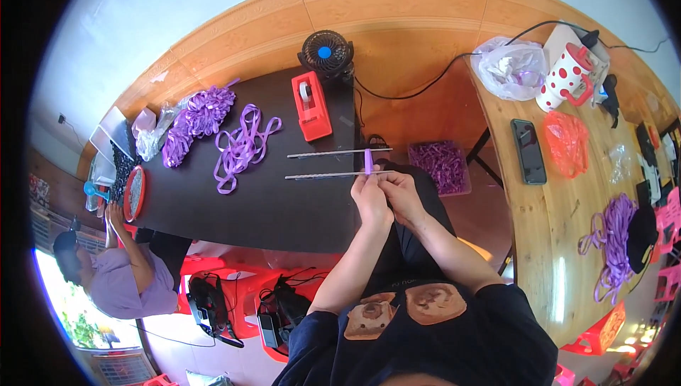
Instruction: Making decorative bows by wrapping purple ribbon around a metal wire frame tool.
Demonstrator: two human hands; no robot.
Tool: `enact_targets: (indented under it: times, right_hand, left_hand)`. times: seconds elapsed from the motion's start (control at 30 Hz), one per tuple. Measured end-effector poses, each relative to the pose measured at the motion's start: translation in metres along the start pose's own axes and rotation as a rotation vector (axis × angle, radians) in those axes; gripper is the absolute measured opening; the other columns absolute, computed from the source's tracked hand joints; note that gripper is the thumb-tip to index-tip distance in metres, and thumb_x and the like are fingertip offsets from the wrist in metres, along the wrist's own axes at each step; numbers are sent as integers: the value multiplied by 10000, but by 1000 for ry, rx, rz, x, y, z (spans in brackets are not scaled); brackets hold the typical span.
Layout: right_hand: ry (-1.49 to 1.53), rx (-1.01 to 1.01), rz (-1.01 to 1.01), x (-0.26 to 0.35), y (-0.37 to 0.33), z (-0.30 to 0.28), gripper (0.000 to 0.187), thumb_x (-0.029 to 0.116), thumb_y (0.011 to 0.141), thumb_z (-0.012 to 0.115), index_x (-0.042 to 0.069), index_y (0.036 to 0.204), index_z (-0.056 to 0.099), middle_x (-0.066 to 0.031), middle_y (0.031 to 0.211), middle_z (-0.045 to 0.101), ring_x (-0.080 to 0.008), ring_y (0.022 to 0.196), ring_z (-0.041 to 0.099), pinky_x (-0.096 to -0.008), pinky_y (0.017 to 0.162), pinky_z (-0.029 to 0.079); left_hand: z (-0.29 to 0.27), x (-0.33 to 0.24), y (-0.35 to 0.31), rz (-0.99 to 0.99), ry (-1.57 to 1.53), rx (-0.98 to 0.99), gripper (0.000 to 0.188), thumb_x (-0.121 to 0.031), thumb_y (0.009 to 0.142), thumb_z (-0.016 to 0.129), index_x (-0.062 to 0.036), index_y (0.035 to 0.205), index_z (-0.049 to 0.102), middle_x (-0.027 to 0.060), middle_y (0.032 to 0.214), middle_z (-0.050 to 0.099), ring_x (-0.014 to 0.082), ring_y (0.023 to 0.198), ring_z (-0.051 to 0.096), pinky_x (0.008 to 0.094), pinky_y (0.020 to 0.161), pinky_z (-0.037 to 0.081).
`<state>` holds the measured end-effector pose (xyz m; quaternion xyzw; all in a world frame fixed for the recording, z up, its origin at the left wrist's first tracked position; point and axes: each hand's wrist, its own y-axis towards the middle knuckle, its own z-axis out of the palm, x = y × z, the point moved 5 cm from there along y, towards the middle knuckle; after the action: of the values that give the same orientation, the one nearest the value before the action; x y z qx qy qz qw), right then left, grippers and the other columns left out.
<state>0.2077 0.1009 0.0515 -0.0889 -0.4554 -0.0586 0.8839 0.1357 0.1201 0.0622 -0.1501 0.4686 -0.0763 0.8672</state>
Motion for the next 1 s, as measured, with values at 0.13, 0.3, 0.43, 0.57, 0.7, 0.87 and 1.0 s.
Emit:
enact_targets:
  times: [0.13,0.3,0.43,0.57,0.7,0.87,1.0]
  right_hand:
    - [9,-32,29,-3,-2,5,84,12,852,591,-19,815,659,-53,763,651,-105,666,594,-220,630,474]
    - [34,-44,53,-6,-2,7,102,45,860,612,-5,782,654,-54,746,654,-101,636,592,-213,601,462]
    - [27,-37,47,1,-7,17,125,66,865,620,-1,766,655,-52,734,655,-94,627,589,-210,584,456]
    - [14,-51,53,8,-9,22,134,76,868,621,-2,764,657,-53,728,655,-94,622,587,-211,581,454]
    - [13,-45,32,8,-9,22,134,79,871,616,-4,778,664,-55,731,659,-98,612,585,-210,574,449]
    - [-31,-61,47,26,-20,23,125,75,872,598,-1,802,669,-55,737,664,-102,638,594,-211,605,449]
    - [-191,-306,-189,47,-21,-26,124,14,823,550,-13,851,667,-68,801,669,-117,730,605,-226,685,462]
  left_hand:
    - [-3,-9,-6,-50,-31,111,164,-115,951,437,-4,924,556,46,867,561,156,815,551,289,745,448]
    - [5,-22,-16,-259,-239,144,359,-361,986,415,-23,992,534,49,942,563,155,920,525,319,851,416]
    - [-3,-26,-12,-347,-227,147,421,-432,982,388,-35,1004,530,35,947,549,157,950,497,338,891,381]
    - [9,-44,-27,-387,-202,155,407,-408,995,361,-33,990,520,48,918,539,179,901,511,339,863,404]
    - [1,-42,-20,-440,-167,204,422,-388,1009,323,-16,1005,523,65,913,552,196,875,547,337,835,446]
    - [-5,-52,-14,-556,-106,378,611,-509,973,309,38,1189,476,110,1068,532,235,996,503,423,947,352]
    - [-7,-58,-19,-654,-129,367,742,-584,931,342,61,1295,390,193,1304,441,324,1248,352,455,1049,217]
